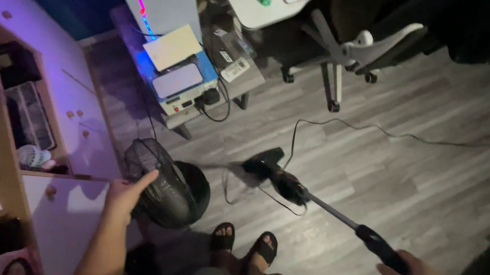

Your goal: The person is vacuuming the wooden floor in a bedroom, moving around furniture and a fan.

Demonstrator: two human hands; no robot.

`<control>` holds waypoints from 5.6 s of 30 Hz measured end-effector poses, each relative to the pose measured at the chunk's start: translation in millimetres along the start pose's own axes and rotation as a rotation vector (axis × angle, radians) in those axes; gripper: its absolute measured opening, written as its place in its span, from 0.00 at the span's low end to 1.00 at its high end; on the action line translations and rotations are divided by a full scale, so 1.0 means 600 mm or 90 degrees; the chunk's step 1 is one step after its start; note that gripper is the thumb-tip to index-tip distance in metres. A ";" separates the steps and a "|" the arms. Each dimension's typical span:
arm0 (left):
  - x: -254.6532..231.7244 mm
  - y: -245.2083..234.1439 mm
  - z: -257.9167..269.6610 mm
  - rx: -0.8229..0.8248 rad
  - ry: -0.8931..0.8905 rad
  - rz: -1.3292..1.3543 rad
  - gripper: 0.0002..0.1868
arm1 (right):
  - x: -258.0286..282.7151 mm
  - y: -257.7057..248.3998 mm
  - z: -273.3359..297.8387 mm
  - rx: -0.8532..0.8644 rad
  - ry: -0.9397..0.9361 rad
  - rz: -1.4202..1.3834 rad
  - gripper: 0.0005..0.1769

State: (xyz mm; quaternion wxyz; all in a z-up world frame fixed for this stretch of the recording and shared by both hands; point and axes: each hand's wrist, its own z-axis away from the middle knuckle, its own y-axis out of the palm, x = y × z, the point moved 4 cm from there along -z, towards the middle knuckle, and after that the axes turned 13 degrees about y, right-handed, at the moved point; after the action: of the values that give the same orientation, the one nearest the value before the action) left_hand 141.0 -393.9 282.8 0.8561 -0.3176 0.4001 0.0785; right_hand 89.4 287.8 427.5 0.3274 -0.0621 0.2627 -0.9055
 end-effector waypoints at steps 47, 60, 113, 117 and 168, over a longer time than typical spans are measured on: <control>-0.439 0.505 -0.041 0.328 0.494 -0.196 0.40 | 0.186 -0.245 0.129 -0.324 -0.059 0.824 0.23; -0.463 0.536 -0.090 0.221 0.399 -0.242 0.51 | 0.166 -0.271 0.097 -0.328 -0.051 0.565 0.26; -0.228 0.660 0.546 -0.084 0.384 -0.126 0.34 | 0.192 -0.070 -0.058 -0.049 -0.691 0.553 0.33; -0.207 0.604 0.543 -0.012 0.462 -0.124 0.22 | 0.159 -0.030 0.047 0.046 -0.452 0.566 0.27; -0.005 0.562 0.563 0.911 0.685 -0.120 0.09 | -0.168 0.246 0.127 0.090 0.100 0.153 0.23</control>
State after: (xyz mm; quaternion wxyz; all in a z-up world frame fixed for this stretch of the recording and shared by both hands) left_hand 222.3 76.3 284.2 0.5487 0.2663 0.6725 -0.4193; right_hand 272.0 222.1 422.4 0.4153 0.0644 0.2284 -0.8782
